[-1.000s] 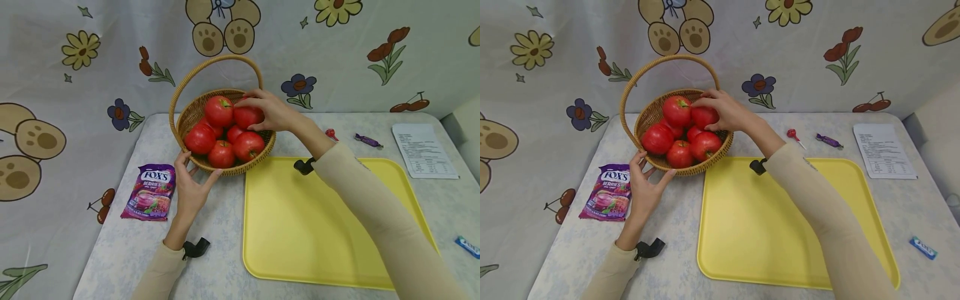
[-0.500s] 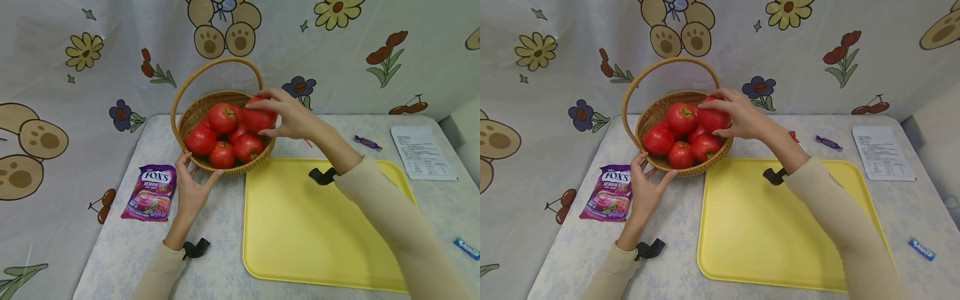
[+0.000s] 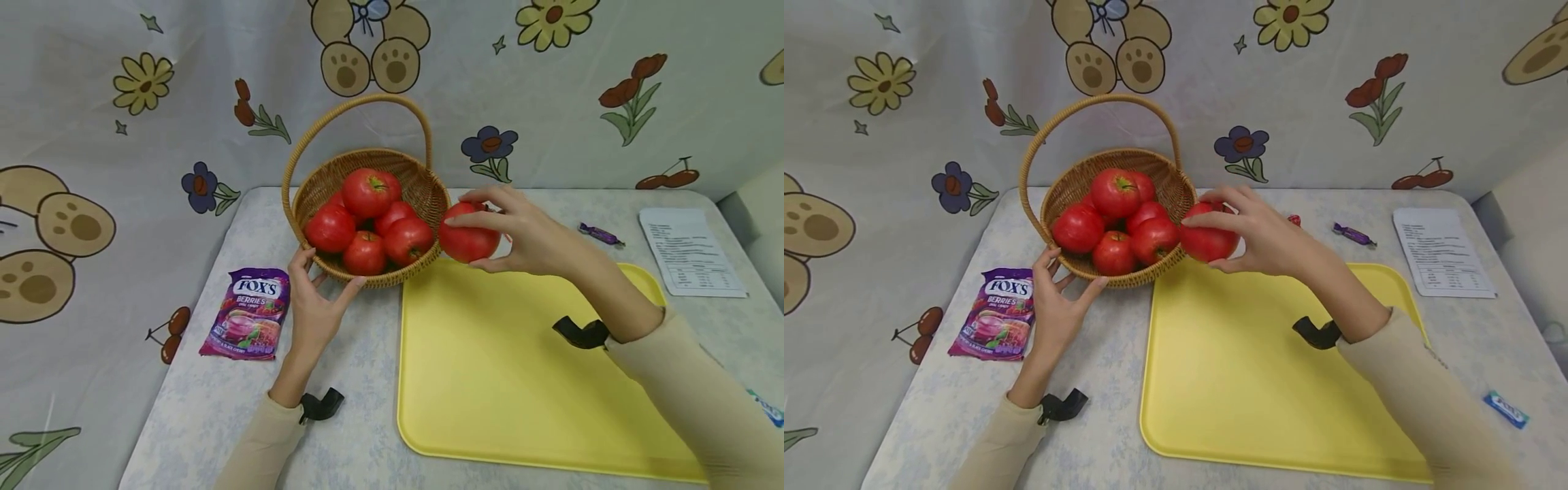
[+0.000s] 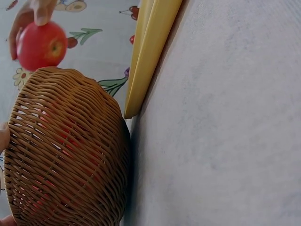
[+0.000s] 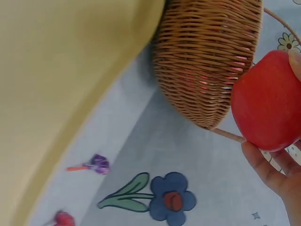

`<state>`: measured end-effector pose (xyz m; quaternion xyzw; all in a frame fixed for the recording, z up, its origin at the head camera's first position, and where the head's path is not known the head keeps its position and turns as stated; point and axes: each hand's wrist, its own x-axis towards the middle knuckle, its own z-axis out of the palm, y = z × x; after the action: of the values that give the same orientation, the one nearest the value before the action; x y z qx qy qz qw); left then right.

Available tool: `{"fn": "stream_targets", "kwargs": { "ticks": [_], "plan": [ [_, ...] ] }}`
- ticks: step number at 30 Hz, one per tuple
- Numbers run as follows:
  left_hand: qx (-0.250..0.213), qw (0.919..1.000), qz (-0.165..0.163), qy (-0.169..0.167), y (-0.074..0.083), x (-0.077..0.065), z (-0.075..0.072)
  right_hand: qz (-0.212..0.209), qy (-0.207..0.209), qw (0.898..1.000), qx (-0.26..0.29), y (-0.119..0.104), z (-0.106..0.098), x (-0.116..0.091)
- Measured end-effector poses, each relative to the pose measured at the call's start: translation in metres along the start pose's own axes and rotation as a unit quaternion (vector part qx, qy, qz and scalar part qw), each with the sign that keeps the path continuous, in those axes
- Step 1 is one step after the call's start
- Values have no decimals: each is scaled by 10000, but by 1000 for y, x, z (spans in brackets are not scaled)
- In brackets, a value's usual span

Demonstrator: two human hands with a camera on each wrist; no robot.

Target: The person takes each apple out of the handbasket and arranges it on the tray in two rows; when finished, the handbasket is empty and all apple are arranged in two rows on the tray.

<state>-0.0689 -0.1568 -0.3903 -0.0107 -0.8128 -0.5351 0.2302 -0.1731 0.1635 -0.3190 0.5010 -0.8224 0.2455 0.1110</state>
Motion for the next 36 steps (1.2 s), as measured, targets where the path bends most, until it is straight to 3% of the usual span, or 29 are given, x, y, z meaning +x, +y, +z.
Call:
{"fn": "stream_targets", "kwargs": {
  "ticks": [4,11,17,25,36],
  "plan": [
    [32,10000,-68,-44,8,-1,-1,269,-238,9992,151,0,10,-25],
    [45,10000,-39,-33,5,-1,-1,805,-705,9918,694,4,39,-53],
    [57,10000,-22,-35,3,-1,-2,924,-1089,9858,878,-4,57,-55],
    [155,9999,2,16,-29,1,2,647,-1294,9873,652,-8,68,-50],
    [193,9998,98,8,-33,1,2,657,-1421,9830,957,-8,70,-54]
  ]
}}
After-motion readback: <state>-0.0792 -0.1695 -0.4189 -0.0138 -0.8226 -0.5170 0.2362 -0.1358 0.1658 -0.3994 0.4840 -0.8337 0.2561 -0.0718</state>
